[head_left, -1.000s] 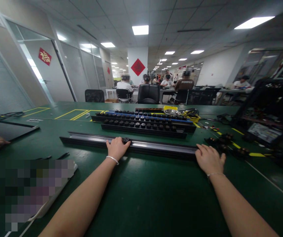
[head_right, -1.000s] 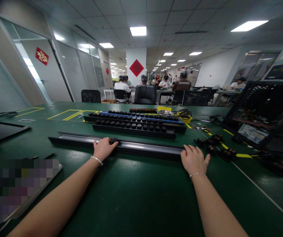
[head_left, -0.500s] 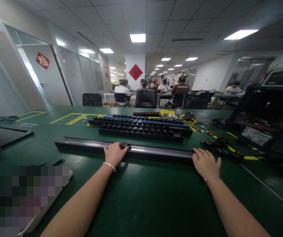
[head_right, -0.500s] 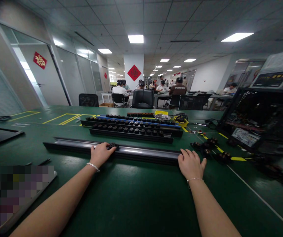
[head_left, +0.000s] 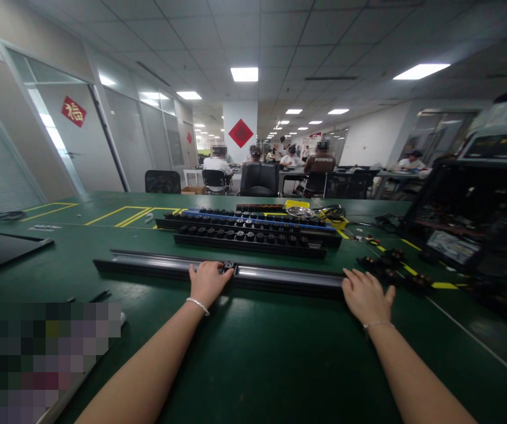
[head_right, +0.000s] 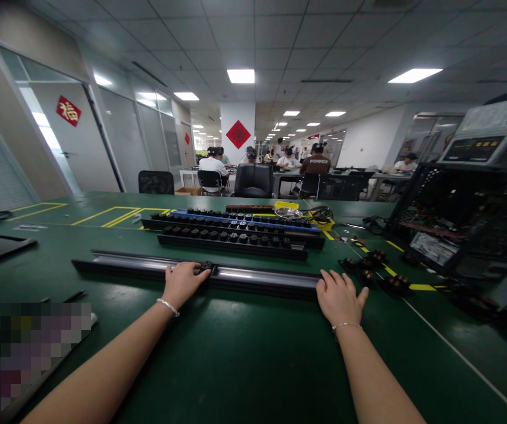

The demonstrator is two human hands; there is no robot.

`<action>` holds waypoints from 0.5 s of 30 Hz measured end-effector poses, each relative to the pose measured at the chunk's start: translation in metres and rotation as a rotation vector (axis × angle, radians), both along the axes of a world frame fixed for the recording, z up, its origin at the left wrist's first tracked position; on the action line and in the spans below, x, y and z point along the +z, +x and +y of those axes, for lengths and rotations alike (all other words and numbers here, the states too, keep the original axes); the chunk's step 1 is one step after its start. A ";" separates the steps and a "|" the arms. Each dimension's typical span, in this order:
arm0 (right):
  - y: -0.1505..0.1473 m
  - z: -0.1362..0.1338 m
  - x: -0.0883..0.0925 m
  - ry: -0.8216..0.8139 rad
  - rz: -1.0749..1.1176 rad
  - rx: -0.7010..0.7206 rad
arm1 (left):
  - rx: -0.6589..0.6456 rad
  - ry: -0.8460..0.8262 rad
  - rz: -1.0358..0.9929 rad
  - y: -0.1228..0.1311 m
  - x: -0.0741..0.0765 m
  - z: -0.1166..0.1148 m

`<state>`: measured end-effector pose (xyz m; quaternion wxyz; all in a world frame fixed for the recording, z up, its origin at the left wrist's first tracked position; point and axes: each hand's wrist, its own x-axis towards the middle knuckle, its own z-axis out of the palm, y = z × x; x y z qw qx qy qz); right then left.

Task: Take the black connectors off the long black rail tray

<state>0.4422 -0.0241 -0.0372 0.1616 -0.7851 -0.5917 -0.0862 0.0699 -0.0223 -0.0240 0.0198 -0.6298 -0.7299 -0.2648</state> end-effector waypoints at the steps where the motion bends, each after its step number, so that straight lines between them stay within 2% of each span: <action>1: 0.000 0.000 0.000 0.000 -0.003 -0.002 | -0.003 -0.002 0.000 0.001 0.000 -0.001; 15: -0.002 0.000 -0.001 0.009 -0.009 -0.001 | -0.045 0.001 0.026 0.010 0.000 -0.004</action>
